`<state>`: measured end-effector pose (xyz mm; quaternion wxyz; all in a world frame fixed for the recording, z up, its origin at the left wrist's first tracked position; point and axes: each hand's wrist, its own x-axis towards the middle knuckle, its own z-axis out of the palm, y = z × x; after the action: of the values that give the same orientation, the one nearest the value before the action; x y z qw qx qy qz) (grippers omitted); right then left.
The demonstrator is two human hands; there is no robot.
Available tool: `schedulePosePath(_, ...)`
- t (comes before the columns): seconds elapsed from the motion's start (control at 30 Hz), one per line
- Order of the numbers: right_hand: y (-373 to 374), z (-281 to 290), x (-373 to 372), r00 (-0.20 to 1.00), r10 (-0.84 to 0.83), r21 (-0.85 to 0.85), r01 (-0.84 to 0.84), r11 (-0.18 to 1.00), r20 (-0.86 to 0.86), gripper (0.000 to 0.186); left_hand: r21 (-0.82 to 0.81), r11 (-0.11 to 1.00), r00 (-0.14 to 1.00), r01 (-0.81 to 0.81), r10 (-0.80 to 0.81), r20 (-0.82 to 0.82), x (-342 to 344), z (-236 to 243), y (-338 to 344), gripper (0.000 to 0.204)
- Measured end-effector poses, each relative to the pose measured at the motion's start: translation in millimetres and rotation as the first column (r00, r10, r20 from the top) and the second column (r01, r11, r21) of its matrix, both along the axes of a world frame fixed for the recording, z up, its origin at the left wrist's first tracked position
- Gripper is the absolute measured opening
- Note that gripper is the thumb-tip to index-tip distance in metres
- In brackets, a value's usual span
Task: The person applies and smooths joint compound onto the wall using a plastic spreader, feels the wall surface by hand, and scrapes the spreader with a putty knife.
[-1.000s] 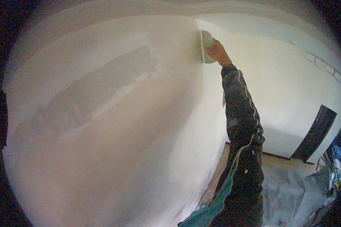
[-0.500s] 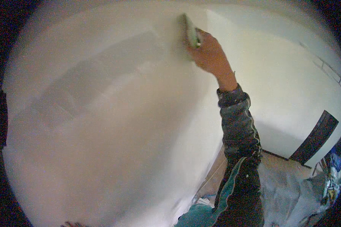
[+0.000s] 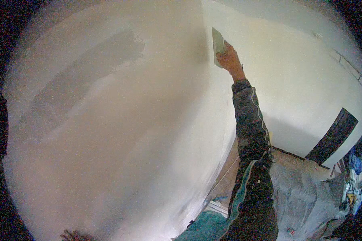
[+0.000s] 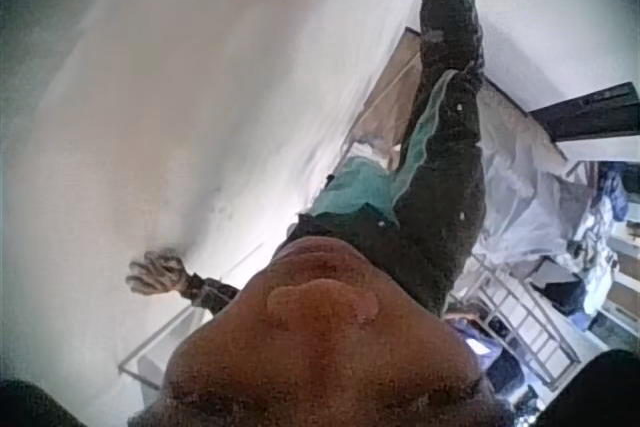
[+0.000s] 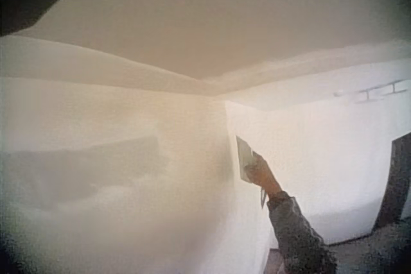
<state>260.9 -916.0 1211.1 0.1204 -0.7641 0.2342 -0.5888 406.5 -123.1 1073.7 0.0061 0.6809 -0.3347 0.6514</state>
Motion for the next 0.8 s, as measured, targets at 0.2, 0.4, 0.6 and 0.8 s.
schedulePosePath(0.2,29.3,-19.6,36.3,0.993,0.115,0.037,-0.115,0.993,-0.005,0.049,0.021,0.997,0.998,-0.068,0.068,-0.007,0.3,-1.1,16.5,0.026)
schedulePosePath(0.4,129.5,-26.7,22.6,0.984,-0.148,-0.091,0.139,0.986,-0.102,0.054,0.005,0.999,0.999,-0.045,0.044,0.005,-7.7,2.9,-4.2,0.024)
schedulePosePath(0.6,285.2,-30.2,-13.1,0.965,0.084,-0.054,-0.100,0.994,-0.247,0.047,-0.001,0.999,0.998,-0.053,0.053,0.022,-19.4,6.6,-1.9,0.023)
schedulePosePath(0.8,213.0,-66.8,-24.3,0.996,0.085,0.071,-0.084,0.994,-0.006,0.048,0.009,0.997,0.997,-0.075,0.075,0.033,-12.7,1.9,6.0,0.025)
